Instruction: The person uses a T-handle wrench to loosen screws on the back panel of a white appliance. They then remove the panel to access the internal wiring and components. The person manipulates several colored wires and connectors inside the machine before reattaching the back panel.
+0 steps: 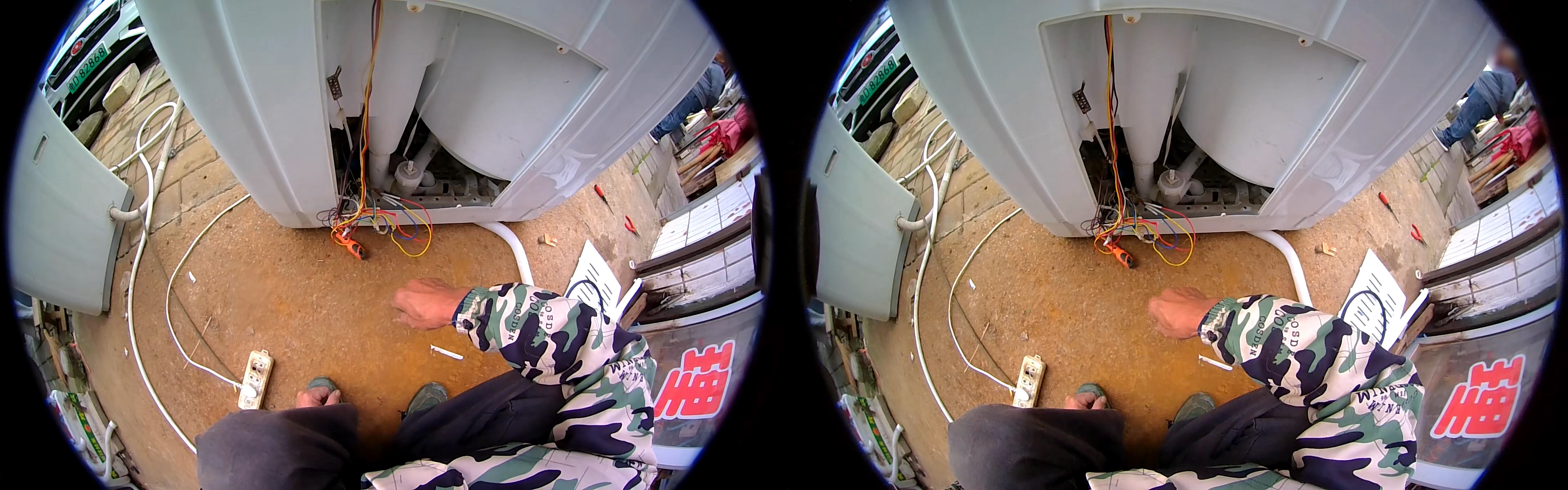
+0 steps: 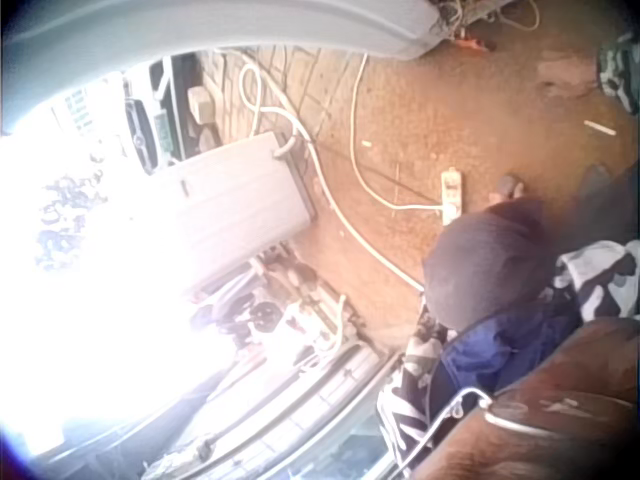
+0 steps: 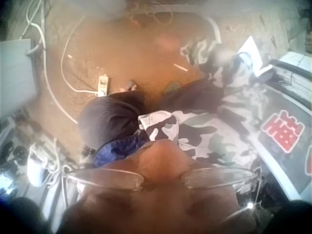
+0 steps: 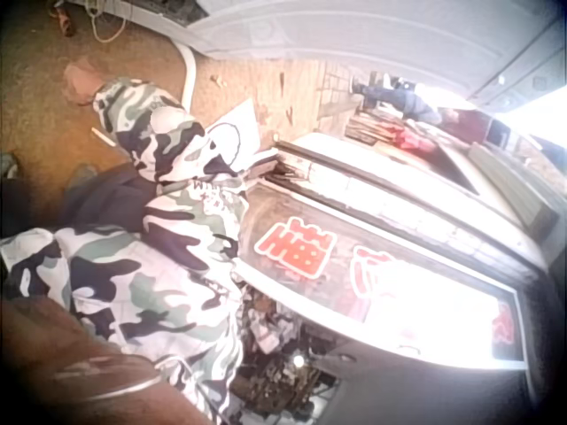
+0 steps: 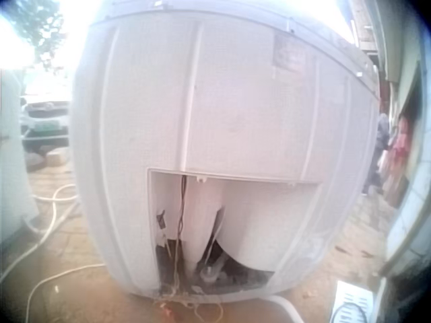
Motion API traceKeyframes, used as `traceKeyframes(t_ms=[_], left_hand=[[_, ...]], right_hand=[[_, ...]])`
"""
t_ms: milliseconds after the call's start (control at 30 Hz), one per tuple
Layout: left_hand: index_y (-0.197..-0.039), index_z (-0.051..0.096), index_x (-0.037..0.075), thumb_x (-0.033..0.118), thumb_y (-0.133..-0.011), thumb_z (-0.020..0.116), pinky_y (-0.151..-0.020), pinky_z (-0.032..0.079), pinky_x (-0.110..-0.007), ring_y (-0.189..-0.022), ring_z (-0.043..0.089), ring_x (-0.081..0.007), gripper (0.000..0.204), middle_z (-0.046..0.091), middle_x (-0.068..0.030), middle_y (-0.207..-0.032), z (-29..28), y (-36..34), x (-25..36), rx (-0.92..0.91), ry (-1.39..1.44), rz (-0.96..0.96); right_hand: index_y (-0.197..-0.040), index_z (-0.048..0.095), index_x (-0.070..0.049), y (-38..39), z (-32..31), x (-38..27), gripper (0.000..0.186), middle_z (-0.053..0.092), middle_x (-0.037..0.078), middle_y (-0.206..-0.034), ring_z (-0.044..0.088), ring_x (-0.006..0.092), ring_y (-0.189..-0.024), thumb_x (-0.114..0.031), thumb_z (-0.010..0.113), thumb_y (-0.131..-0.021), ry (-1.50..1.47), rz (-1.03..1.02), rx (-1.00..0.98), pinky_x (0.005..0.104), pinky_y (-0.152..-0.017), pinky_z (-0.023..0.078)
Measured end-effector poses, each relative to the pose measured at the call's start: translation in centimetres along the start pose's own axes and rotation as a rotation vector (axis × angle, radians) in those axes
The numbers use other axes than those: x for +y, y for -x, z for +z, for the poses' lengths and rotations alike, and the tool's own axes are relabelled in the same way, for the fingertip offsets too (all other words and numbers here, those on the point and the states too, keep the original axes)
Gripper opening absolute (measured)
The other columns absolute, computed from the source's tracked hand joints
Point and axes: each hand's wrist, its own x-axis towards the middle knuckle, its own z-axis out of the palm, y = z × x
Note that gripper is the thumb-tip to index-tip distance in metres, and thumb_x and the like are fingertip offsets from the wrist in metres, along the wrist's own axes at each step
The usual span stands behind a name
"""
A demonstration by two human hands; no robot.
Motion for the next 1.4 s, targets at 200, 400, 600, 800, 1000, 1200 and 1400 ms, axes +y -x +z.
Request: traceKeyframes(t_ms=[200, 400, 600, 800, 1000, 1200, 1400], left_hand=[[-0.065, 0.060, 0.000, 0.019, -0.091, 0.071, -0.049, 0.035, -0.038, -0.052, 0.048, -0.0115, 0.034, 0.050, -0.0052, -0.052, -0.2, 0.0, -0.1, -0.034, 0.047, -0.007], [-0.064, 0.059, -0.001, 0.018, -0.091, 0.072, -0.050, 0.035, -0.039, -0.052, 0.050, -0.0130, 0.035, 0.050, -0.0071, -0.052, 0.2, -0.3, -1.1, -0.015, 0.019, 0.043], [-0.063, 0.058, -0.001, 0.016, -0.090, 0.072, -0.048, 0.033, -0.039, -0.052, 0.047, -0.0123, 0.035, 0.048, -0.0068, -0.052, 0.3, -0.3, -0.9, -0.011, 0.038, 0.049], [-0.061, 0.054, -0.002, 0.015, -0.087, 0.074, -0.048, 0.032, -0.043, -0.047, 0.045, -0.0176, 0.036, 0.048, -0.0142, -0.052, 0.1, -0.1, -0.7, 0.020, 0.033, 0.028], [-0.062, 0.054, -0.002, 0.015, -0.087, 0.074, -0.047, 0.032, -0.043, -0.047, 0.045, -0.0177, 0.036, 0.048, -0.0149, -0.053, 0.8, -0.6, -1.8, 0.012, 0.029, 0.053], [-0.062, 0.054, -0.002, 0.015, -0.087, 0.074, -0.047, 0.032, -0.042, -0.047, 0.045, -0.0175, 0.037, 0.047, -0.0151, -0.053, 0.4, -0.3, -1.2, 0.014, 0.038, 0.058], [-0.063, 0.056, 0.001, 0.017, -0.091, 0.072, -0.048, 0.032, -0.038, -0.050, 0.044, -0.0115, 0.035, 0.045, -0.0052, -0.051, 0.0, -0.2, -0.6, -0.009, 0.009, 0.059]], right_hand=[[-0.093, 0.069, -0.001, -0.2, 0.1, 0.1, 0.026, 0.070, 0.028, -0.090, 0.067, 0.0503, -0.091, -0.025, 0.064, -0.087, -0.001, -0.011, 0.008, 0.0570, -0.078, 0.054], [-0.095, 0.070, -0.001, -0.4, 0.4, 0.3, 0.026, 0.070, 0.029, -0.092, 0.067, 0.0504, -0.092, -0.026, 0.063, -0.087, 0.022, -0.006, -0.023, 0.0565, -0.078, 0.055], [-0.092, 0.068, 0.000, 0.1, 0.6, 0.3, 0.026, 0.070, 0.028, -0.092, 0.067, 0.0504, -0.092, -0.025, 0.063, -0.086, -0.006, 0.000, 0.030, 0.0564, -0.078, 0.055], [-0.090, 0.068, -0.001, -0.3, 0.4, 0.0, 0.030, 0.068, 0.026, -0.084, 0.066, 0.0491, -0.088, -0.030, 0.064, -0.091, 0.018, 0.003, 0.012, 0.0570, -0.076, 0.052], [-0.092, 0.068, 0.000, 0.3, 0.0, -0.2, 0.023, 0.070, 0.028, -0.093, 0.068, 0.0497, -0.092, -0.020, 0.061, -0.084, -0.013, 0.027, -0.001, 0.0571, -0.077, 0.054], [-0.092, 0.069, -0.001, 0.0, 0.1, -0.1, 0.022, 0.070, 0.028, -0.093, 0.068, 0.0498, -0.092, -0.020, 0.062, -0.083, -0.011, 0.004, 0.001, 0.0571, -0.076, 0.055], [-0.090, 0.068, 0.000, 0.0, 0.2, 0.1, 0.022, 0.070, 0.028, -0.091, 0.068, 0.0505, -0.090, -0.021, 0.062, -0.083, 0.000, -0.008, 0.016, 0.0573, -0.075, 0.055]])
